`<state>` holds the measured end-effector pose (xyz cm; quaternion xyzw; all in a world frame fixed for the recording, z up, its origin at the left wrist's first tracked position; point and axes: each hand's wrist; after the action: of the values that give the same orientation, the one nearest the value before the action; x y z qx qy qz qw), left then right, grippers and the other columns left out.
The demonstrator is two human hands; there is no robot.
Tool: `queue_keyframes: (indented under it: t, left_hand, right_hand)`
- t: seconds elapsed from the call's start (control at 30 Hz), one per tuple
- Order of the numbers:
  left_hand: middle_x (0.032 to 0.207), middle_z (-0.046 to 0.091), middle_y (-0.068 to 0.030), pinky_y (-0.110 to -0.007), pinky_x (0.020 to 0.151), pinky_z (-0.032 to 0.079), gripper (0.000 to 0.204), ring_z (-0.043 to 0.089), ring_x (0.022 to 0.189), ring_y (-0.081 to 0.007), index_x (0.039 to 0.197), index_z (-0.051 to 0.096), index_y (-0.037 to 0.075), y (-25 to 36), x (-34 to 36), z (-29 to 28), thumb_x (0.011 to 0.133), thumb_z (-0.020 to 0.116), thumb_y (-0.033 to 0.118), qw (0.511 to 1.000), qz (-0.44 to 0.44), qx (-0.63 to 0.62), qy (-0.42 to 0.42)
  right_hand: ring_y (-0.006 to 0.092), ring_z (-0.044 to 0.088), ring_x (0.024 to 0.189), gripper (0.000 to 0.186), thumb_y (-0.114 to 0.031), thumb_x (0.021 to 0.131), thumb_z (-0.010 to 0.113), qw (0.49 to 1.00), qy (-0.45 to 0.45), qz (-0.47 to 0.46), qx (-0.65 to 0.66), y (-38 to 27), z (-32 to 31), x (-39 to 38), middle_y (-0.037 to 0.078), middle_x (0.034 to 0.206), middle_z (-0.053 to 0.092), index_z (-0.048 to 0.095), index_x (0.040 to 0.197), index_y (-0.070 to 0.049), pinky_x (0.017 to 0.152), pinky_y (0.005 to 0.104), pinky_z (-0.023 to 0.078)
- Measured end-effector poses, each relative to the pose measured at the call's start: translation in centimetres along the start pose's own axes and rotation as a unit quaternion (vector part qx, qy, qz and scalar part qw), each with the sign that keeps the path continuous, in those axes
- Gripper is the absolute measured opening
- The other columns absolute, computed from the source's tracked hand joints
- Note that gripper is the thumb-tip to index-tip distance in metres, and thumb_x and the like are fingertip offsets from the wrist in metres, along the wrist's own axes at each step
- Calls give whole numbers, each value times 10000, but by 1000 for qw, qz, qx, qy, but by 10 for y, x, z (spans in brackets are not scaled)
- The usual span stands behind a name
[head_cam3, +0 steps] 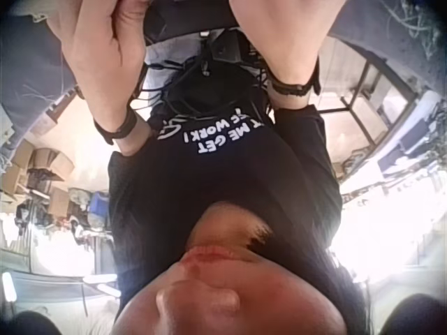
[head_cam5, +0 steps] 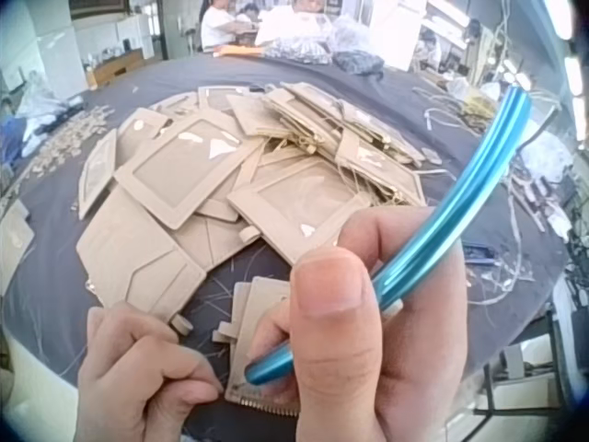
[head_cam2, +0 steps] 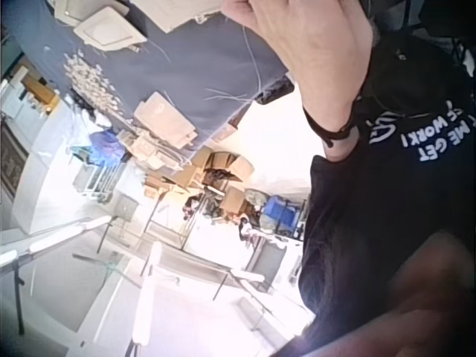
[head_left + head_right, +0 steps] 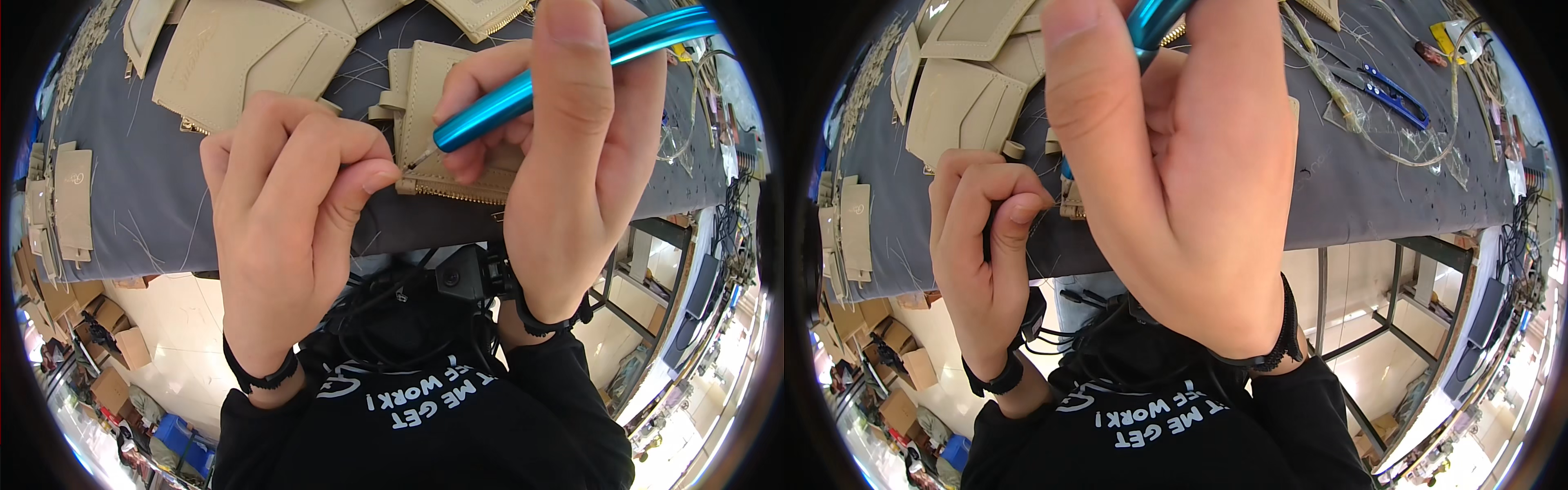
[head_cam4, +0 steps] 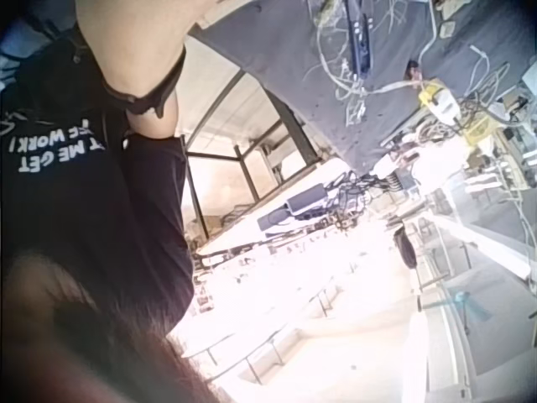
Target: The person uses a blue awl to puncture holes along the zipper edges of beige leather pouches. They repeatedly pick up pouches from a pile, align the tool, and push it through the material to create stitch holes, then place the pouches back on the table.
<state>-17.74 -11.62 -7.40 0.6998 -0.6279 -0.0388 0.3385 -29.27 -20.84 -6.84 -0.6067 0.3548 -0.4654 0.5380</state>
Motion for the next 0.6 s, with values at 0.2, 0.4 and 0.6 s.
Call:
queue_keyframes:
  t: [0.2, 0.4, 0.6]
  left_hand:
    - [784, 480, -66, -264, 658, 362, 112, 460, 732, -184, 791, 550, 21, -1, -1, 0, 853, 551, 114, 1000, -3, -22, 8]
    - [778, 452, -65, -258, 637, 353, 144, 438, 708, -175, 785, 542, 14, -5, -5, -2, 863, 546, 134, 1000, 12, -24, 8]
    - [764, 438, -59, -254, 621, 343, 168, 420, 695, -166, 775, 543, 15, -7, -8, -2, 864, 552, 157, 999, 23, -17, 15]
  right_hand:
    - [135, 466, 411, 326, -347, 961, 360, 1000, -1, 5, 7, 0, 1, 0, 134, 584, 554, 380, 1031, -29, 399, 215, 371]
    - [136, 466, 411, 326, -345, 960, 361, 1000, 1, 8, 14, 0, 0, 0, 133, 580, 552, 381, 1035, -28, 398, 215, 371]
    - [137, 467, 411, 327, -344, 959, 362, 1000, -1, 13, 22, 0, 1, 0, 131, 577, 549, 381, 1039, -28, 397, 216, 371]
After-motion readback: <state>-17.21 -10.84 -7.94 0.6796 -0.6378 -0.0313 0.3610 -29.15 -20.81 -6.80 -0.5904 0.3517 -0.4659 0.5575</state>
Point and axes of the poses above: each hand's wrist, its own x-axis towards the middle knuckle, its own z-axis out of the palm, y = z × x
